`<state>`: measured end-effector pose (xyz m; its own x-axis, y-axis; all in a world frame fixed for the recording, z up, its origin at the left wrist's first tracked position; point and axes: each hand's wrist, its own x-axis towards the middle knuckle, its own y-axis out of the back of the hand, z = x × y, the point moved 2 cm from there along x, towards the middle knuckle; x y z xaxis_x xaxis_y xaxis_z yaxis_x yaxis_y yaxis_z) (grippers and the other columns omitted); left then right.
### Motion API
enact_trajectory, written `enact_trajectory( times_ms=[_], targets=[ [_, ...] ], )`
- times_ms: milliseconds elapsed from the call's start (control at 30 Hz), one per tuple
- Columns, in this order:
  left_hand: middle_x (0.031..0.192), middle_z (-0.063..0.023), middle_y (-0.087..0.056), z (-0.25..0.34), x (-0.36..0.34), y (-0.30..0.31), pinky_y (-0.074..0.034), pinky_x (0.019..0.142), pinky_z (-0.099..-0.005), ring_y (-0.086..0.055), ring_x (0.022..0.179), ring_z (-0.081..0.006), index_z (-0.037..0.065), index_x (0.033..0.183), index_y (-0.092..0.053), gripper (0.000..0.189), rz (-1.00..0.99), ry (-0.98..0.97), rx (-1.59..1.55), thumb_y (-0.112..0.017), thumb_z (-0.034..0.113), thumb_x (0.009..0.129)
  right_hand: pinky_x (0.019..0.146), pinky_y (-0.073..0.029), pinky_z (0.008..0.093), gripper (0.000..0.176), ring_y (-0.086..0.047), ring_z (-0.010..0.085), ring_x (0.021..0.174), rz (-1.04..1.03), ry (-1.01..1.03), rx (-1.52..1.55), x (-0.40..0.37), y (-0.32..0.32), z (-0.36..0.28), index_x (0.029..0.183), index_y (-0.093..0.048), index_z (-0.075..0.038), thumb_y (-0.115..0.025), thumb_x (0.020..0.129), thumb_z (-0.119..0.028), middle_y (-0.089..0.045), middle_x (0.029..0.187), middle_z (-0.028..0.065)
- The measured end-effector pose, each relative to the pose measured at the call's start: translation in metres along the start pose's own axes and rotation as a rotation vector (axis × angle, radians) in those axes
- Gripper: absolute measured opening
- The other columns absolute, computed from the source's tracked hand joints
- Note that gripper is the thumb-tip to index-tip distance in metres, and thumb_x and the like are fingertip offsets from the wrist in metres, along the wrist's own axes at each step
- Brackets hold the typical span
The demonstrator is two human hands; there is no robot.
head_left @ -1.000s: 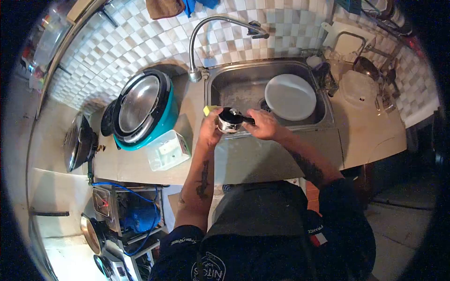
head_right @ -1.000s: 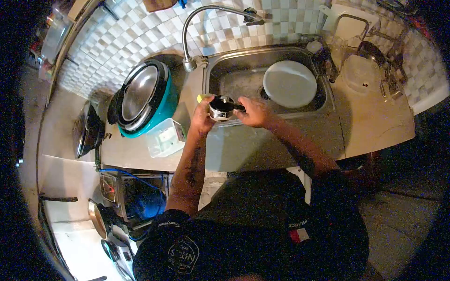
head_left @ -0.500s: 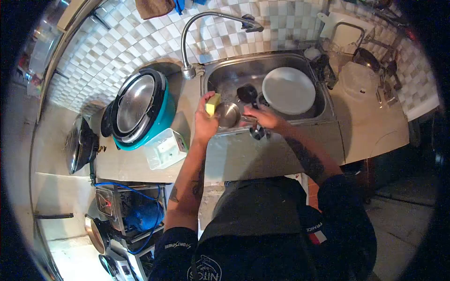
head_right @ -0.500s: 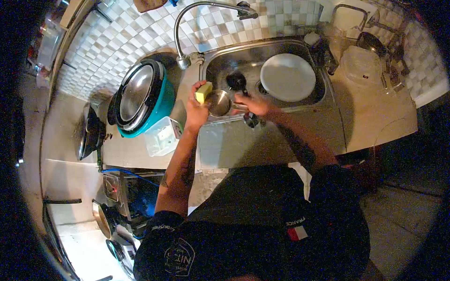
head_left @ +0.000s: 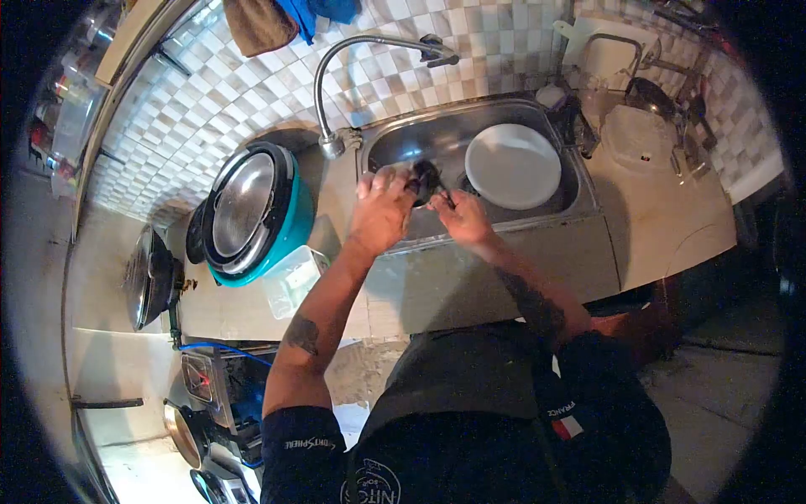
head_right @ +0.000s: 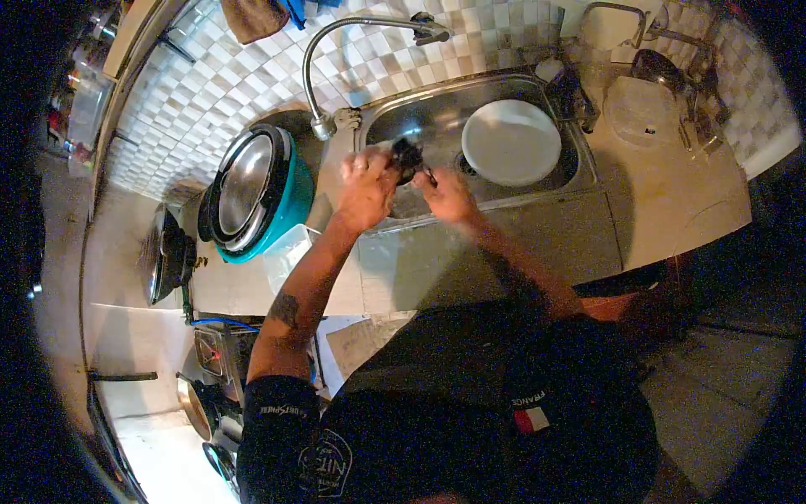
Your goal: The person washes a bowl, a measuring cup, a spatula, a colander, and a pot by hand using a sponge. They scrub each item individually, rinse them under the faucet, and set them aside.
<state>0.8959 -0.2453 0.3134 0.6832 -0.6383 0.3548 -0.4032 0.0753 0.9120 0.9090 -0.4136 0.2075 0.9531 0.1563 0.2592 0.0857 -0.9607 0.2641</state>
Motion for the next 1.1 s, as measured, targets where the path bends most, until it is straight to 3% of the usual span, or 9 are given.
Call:
enact_trajectory(
  times_ms=[100,267,400,433,567,700,800,967,1100],
  targets=[
    [0.106,-0.0132,-0.061,-0.014,0.004,-0.026,-0.046,0.093,-0.0409,-0.051,0.112,-0.0315,0.002,0.092,-0.070,0.020,-0.273,0.001,0.040,-0.061,0.014,0.079,0.065,-0.047,0.0520,0.039,-0.061,0.0451,0.074,-0.045,0.132,-0.196,-0.003,-0.002,-0.010,0.086,-0.064,-0.002,-0.051,0.099,-0.037,-0.065,0.081,0.0235],
    [0.091,-0.0154,-0.064,-0.015,0.010,-0.045,-0.053,0.080,-0.0377,-0.061,0.101,-0.0327,0.003,0.087,-0.070,0.014,0.006,0.328,0.059,-0.064,0.012,0.078,0.069,-0.047,0.0535,0.038,-0.061,0.0462,0.080,-0.028,0.047,-0.259,-0.004,-0.010,-0.025,0.092,-0.064,-0.003,-0.047,0.101,-0.036,-0.064,0.082,0.0244],
    [0.084,-0.0209,-0.067,-0.027,0.015,-0.079,-0.054,0.078,-0.0417,-0.067,0.087,-0.0355,0.002,0.088,-0.069,0.018,-0.070,0.767,-0.337,-0.068,0.013,0.074,0.072,-0.047,0.0540,0.037,-0.061,0.0470,0.084,-0.040,-0.006,-0.240,-0.002,-0.015,-0.034,0.095,-0.064,-0.004,-0.046,0.101,-0.037,-0.064,0.086,0.0253],
    [0.081,-0.0196,-0.069,-0.024,0.015,-0.082,-0.054,0.070,-0.0436,-0.068,0.077,-0.0364,0.003,0.083,-0.068,0.019,0.196,0.727,-0.375,-0.073,0.018,0.072,0.073,-0.047,0.0542,0.038,-0.061,0.0468,0.085,-0.052,-0.029,-0.247,0.000,-0.012,-0.040,0.095,-0.064,-0.004,-0.046,0.101,-0.037,-0.064,0.087,0.0252],
    [0.088,-0.0212,-0.068,-0.018,0.023,-0.093,-0.051,0.081,-0.0475,-0.066,0.087,-0.0384,0.004,0.090,-0.069,0.024,0.043,0.664,-0.923,-0.071,0.024,0.076,0.073,-0.048,0.0537,0.032,-0.062,0.0462,0.085,-0.003,0.169,-0.176,0.015,0.001,-0.018,0.095,-0.064,-0.004,-0.048,0.100,-0.031,-0.066,0.090,0.0247],
    [0.081,-0.0121,-0.066,-0.015,0.014,-0.041,-0.045,0.086,-0.0403,-0.063,0.089,-0.0299,0.010,0.087,-0.069,0.031,0.106,-0.215,-0.555,-0.070,0.040,0.082,0.067,-0.051,0.0448,0.018,-0.067,0.0339,0.079,-0.168,0.247,-0.053,0.016,0.022,-0.024,0.098,-0.064,-0.004,-0.050,0.097,-0.014,-0.069,0.088,0.0162],
    [0.090,-0.0134,-0.067,-0.030,0.012,0.001,-0.044,0.088,-0.0482,-0.061,0.093,-0.0333,0.006,0.085,-0.066,0.050,-0.408,-0.399,-0.281,-0.071,0.055,0.078,0.064,-0.051,0.0377,0.019,-0.064,0.0207,0.071,-0.322,-0.056,0.065,0.022,0.028,0.003,0.101,-0.065,-0.003,-0.052,0.099,-0.017,-0.070,0.089,0.0077],
    [0.079,-0.0029,-0.066,-0.037,-0.002,-0.006,-0.049,0.063,-0.0289,-0.061,0.071,-0.0154,0.007,0.095,-0.063,0.040,0.560,0.683,-0.965,-0.074,0.044,0.085,0.058,-0.040,0.0230,0.022,-0.047,0.0039,0.064,-0.204,-0.338,0.493,0.015,0.018,-0.043,0.104,-0.065,-0.008,-0.049,0.101,-0.024,-0.057,0.080,-0.0045],
    [0.087,-0.0090,-0.066,-0.046,-0.013,-0.047,-0.052,0.068,-0.0325,-0.062,0.074,-0.0159,-0.002,0.101,-0.061,0.035,1.160,1.227,-1.362,-0.063,0.033,0.096,0.058,-0.038,0.0215,0.026,-0.043,0.0035,0.064,-0.222,-0.268,0.552,0.008,0.016,-0.062,0.118,-0.061,-0.006,-0.051,0.101,-0.022,-0.052,0.084,-0.0032]
  ],
)
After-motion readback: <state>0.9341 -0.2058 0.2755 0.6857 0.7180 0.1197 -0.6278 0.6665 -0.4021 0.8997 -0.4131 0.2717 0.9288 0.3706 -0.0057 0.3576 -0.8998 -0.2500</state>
